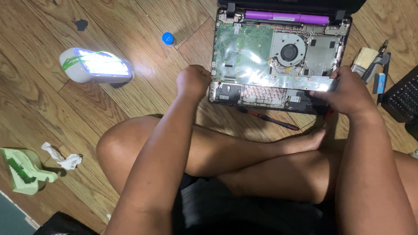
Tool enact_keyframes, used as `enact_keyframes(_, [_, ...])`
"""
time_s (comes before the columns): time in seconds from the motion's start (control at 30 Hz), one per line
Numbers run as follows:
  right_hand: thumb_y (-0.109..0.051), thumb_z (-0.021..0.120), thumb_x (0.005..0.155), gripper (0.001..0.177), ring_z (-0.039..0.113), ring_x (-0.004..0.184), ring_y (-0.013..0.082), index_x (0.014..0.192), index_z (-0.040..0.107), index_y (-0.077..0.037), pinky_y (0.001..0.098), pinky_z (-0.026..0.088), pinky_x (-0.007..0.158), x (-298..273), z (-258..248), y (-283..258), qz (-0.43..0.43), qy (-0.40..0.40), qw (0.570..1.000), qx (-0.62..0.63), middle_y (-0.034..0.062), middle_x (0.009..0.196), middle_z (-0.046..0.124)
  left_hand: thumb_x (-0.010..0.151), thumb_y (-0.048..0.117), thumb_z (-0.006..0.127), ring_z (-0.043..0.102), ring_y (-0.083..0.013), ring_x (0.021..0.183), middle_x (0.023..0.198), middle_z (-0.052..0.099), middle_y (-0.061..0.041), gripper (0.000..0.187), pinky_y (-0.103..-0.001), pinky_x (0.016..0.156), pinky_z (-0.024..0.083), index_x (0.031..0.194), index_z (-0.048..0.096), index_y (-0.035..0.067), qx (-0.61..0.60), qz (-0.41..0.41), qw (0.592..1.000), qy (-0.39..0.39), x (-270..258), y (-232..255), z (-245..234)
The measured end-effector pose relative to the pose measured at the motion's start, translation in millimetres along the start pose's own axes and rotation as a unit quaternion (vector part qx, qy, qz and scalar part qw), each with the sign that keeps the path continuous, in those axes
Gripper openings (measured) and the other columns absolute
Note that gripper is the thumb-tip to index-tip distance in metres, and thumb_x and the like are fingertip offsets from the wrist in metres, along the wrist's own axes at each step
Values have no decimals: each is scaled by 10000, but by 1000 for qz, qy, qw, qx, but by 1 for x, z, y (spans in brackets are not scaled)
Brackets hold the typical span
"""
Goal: The person disassembles and repairs a laptop by removing internal components like the motherboard and fan, using a screwdriver.
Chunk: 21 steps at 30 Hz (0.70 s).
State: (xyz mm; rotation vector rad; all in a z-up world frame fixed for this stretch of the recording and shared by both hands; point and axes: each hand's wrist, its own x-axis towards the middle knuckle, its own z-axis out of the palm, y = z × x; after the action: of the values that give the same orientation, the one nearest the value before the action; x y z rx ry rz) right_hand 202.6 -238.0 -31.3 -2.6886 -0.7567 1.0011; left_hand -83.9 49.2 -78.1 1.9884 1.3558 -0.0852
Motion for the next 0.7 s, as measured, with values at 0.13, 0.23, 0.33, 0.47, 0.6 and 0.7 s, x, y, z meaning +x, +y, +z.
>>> enact_keyframes(0.13, [-295, 950, 720, 637, 727, 947, 354, 1129, 582, 25, 447, 592, 805, 1, 4, 2, 3, -5, 1000, 15, 244, 1060, 698, 738, 267, 793, 743, -256, 641, 678, 738, -104, 170, -386, 663, 591, 733, 751, 103, -61, -113, 988, -80, 8, -5, 0])
enact_keyframes(0.23, [-279, 974, 692, 631, 719, 956, 366, 1096, 596, 26, 449, 578, 838, 3, 9, 5, -11, 18, 1000, -2, 248, 1044, 702, 719, 281, 802, 724, -220, 604, 648, 733, -81, 177, -372, 652, 586, 712, 766, 108, -39, -67, 996, -48, 9, -7, 4])
enact_keyframes(0.33, [-275, 989, 666, 637, 710, 938, 378, 1068, 602, 33, 461, 569, 831, 4, 12, 9, -32, 38, 999, -11, 252, 1020, 697, 729, 343, 825, 728, -240, 641, 677, 737, -90, 250, -373, 688, 589, 728, 762, 101, -20, -50, 998, -23, 8, -1, 2])
enact_keyframes(0.47, [-298, 997, 654, 660, 691, 935, 391, 1075, 606, 27, 472, 561, 828, 5, 15, 14, -41, 53, 998, -16, 247, 1037, 671, 733, 422, 837, 749, -286, 755, 762, 752, -116, 313, -398, 763, 587, 802, 765, 125, -11, -57, 998, -20, 9, 8, 1])
enact_keyframes(0.6, [-313, 998, 651, 680, 653, 989, 410, 1108, 605, 3, 474, 547, 861, 6, 19, 17, -34, 58, 998, -21, 248, 1127, 608, 731, 408, 828, 740, -328, 848, 858, 765, -136, 331, -434, 794, 581, 841, 763, 102, 12, -22, 1000, 10, 14, 4, 12])
enact_keyframes(0.7, [-316, 999, 654, 681, 632, 1038, 418, 1117, 600, -15, 478, 533, 902, 5, 22, 19, -34, 66, 997, -16, 251, 1184, 574, 777, 383, 807, 737, -354, 879, 896, 766, -156, 316, -443, 822, 577, 893, 763, 92, 44, 45, 997, 34, 15, 0, 19])
